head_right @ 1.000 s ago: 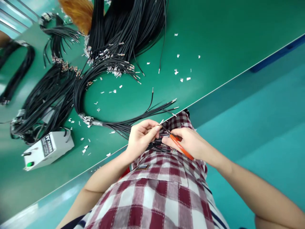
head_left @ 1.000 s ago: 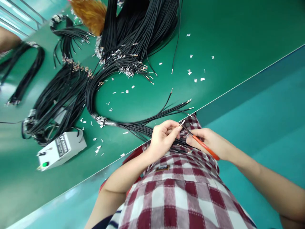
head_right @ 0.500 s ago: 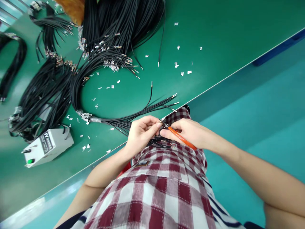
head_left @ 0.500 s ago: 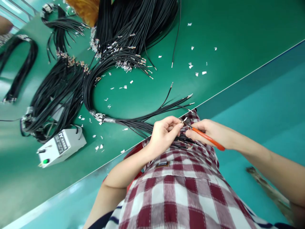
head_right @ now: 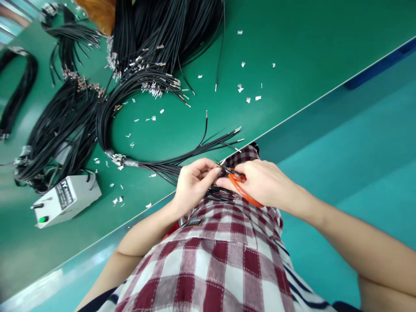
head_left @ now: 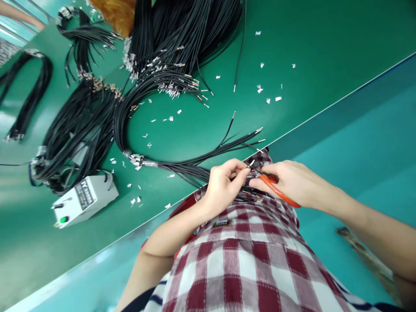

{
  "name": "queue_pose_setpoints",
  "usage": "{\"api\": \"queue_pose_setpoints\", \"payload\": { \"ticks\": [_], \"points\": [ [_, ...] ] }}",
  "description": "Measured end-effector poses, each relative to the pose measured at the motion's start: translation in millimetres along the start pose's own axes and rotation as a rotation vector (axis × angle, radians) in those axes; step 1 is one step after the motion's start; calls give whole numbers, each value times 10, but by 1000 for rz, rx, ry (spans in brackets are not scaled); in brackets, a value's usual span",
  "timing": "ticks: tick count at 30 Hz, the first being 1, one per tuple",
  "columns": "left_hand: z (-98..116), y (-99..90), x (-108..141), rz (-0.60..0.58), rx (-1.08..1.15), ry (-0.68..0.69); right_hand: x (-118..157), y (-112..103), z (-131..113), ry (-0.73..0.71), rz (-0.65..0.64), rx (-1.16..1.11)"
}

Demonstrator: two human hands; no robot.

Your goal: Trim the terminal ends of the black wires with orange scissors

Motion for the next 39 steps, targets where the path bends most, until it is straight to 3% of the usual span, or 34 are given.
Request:
{"api": "queue_pose_setpoints", "payload": {
  "ticks": [4,10,16,20,22,24,32,35,39],
  "points": [
    [-47,11,30,43,9,26,13,41,-11,6,34,2],
    [-86,24,50,49,163,-87,101,207,144,36,-44,-216],
    [-5,-14,50,28,175,-144,183,130,243,-9,-136,-370],
    [16,-32,67,-70,143,-171,109,0,240,11,47,-520],
    [23,-37,84,-127,82,-135,49,-87,181,-40,173,-570],
    [31,-42,97,-165,15,-94,-10,-159,84,-132,200,-549],
    [121,-39,91,-328,-87,-4,-148,-297,-217,-536,105,-33],
    [139,-45,89,-390,-72,-5,-163,-278,-238,-596,28,-52],
    [88,-62,100,-445,-14,-162,-184,-227,-157,-461,-86,-336]
  ]
}}
Point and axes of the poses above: each hand's wrist, its own x-axis away from the middle knuckle, its own y-axis out of the palm, z = x × y, the point moved 3 cm from there along -x, towards the middle knuckle, and after that the axes turned 13 degrees about z, right-handed, at the moved point
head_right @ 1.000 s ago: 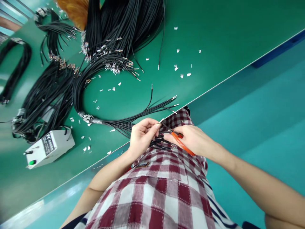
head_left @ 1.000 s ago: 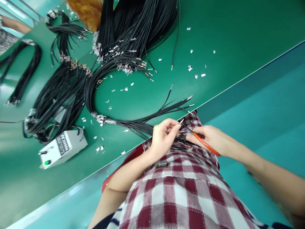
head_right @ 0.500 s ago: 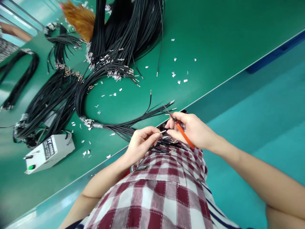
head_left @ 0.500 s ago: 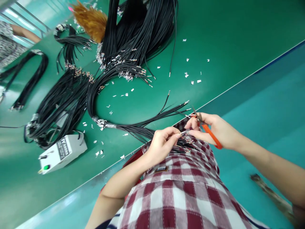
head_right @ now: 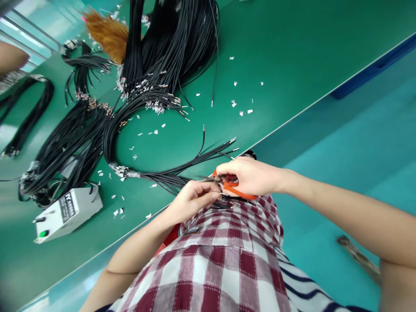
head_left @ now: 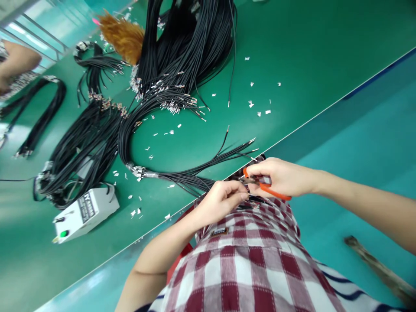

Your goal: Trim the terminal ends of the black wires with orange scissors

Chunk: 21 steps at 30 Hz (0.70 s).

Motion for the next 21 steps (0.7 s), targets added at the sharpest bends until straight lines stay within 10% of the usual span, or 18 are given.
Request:
{"api": "queue_pose_setpoints", "payload": {
  "ticks": [4,15,21],
  "points": [
    [-28,-11,-2,4,52,-44,42,-15,70,118,33,-211],
    [22,40,-50,2,-74,-42,39,44,-85,-163,53,350],
    [-61,21,-25,-76,12,-36,55,174,198,182,13,-305]
  ]
}}
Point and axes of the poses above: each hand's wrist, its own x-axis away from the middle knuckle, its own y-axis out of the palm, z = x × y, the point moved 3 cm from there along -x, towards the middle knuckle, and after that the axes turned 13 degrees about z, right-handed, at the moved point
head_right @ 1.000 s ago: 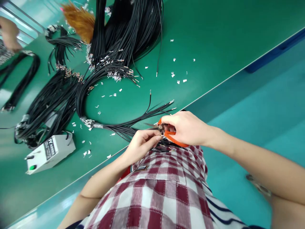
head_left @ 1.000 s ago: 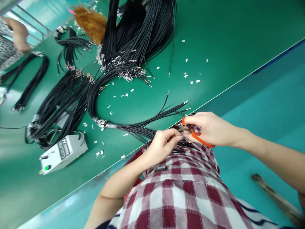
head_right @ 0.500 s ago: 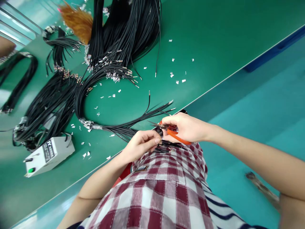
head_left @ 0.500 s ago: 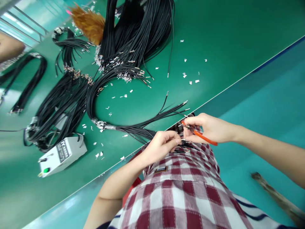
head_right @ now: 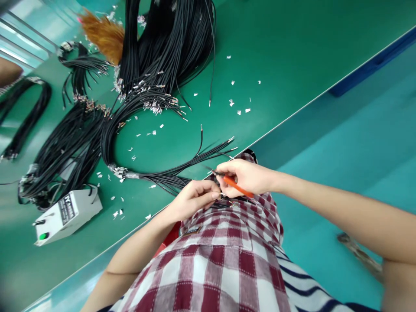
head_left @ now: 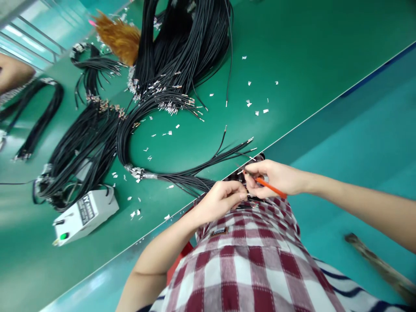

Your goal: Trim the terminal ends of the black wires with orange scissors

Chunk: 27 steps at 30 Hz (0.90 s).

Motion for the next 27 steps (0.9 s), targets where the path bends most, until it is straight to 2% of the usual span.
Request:
{"api": "queue_pose_setpoints", "payload": {
  "ticks": [2,5,8,12,14,17,20,24,27],
  "points": [
    [-16,-14,14,11,27,59,-1,79,159,147,6,-303],
    [-28,-43,31,83,69,144,22,232,347,292,23,-642],
    [-46,-54,37,128,98,122,55,280,428,334,92,-736],
    [-57,-46,26,138,135,10,85,82,338,210,295,-486],
    [-51,-36,14,134,127,-19,99,-25,221,131,333,-359],
    [-40,-21,-6,127,106,-28,114,-101,29,16,278,-135],
    [-26,-11,-25,123,97,-24,108,-119,-124,-131,246,199],
    [1,-1,-45,97,122,-41,97,-62,-283,-425,222,633],
    [7,2,-60,58,182,-70,99,20,-359,-591,173,819]
  ]
}}
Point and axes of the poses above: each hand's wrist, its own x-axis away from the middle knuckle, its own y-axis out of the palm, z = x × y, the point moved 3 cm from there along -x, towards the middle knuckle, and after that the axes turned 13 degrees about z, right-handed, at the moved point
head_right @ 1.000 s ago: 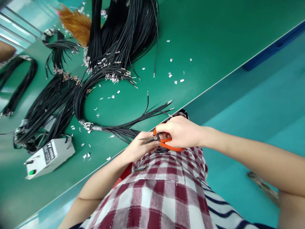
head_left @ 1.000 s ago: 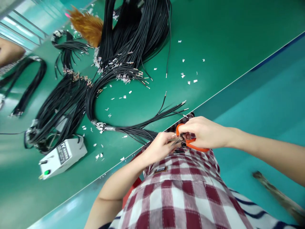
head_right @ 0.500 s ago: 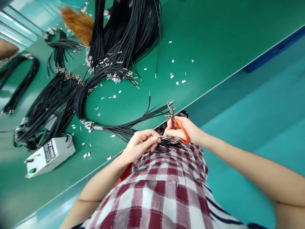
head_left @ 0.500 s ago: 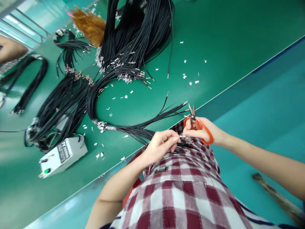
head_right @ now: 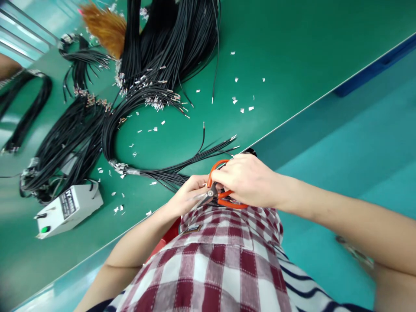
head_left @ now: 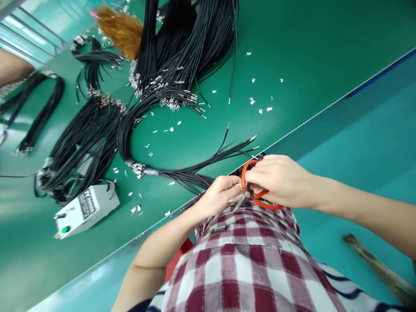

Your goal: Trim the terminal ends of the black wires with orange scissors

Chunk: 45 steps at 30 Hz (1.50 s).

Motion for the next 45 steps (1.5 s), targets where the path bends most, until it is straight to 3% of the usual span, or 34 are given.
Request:
{"api": "queue_pose_setpoints", "payload": {
  "ticks": [3,6,10,14,18,26,29,35,40,42,45],
  "points": [
    [-10,-24,-17,-33,25,-27,-27,23,-9,-47,-51,-32],
    [-30,-68,-30,-78,76,-120,-20,44,134,178,-60,-249],
    [-19,-134,-46,-38,211,-175,70,136,308,579,89,-680],
    [1,-158,-55,54,300,-107,128,317,274,759,273,-1017],
    [-7,-135,-45,107,300,-41,117,434,233,874,504,-1103],
    [5,-94,32,454,93,246,87,438,156,912,701,-1081],
    [25,-94,54,479,-1,261,75,432,117,878,726,-1031],
    [32,-101,47,477,27,210,7,488,99,830,807,-1008],
    [2,-83,40,564,49,266,-31,515,109,831,821,-1029],
    [-1,-107,13,532,104,226,-26,491,124,794,801,-969],
    [6,-174,-81,291,272,54,-32,431,158,717,707,-863]
  ]
}}
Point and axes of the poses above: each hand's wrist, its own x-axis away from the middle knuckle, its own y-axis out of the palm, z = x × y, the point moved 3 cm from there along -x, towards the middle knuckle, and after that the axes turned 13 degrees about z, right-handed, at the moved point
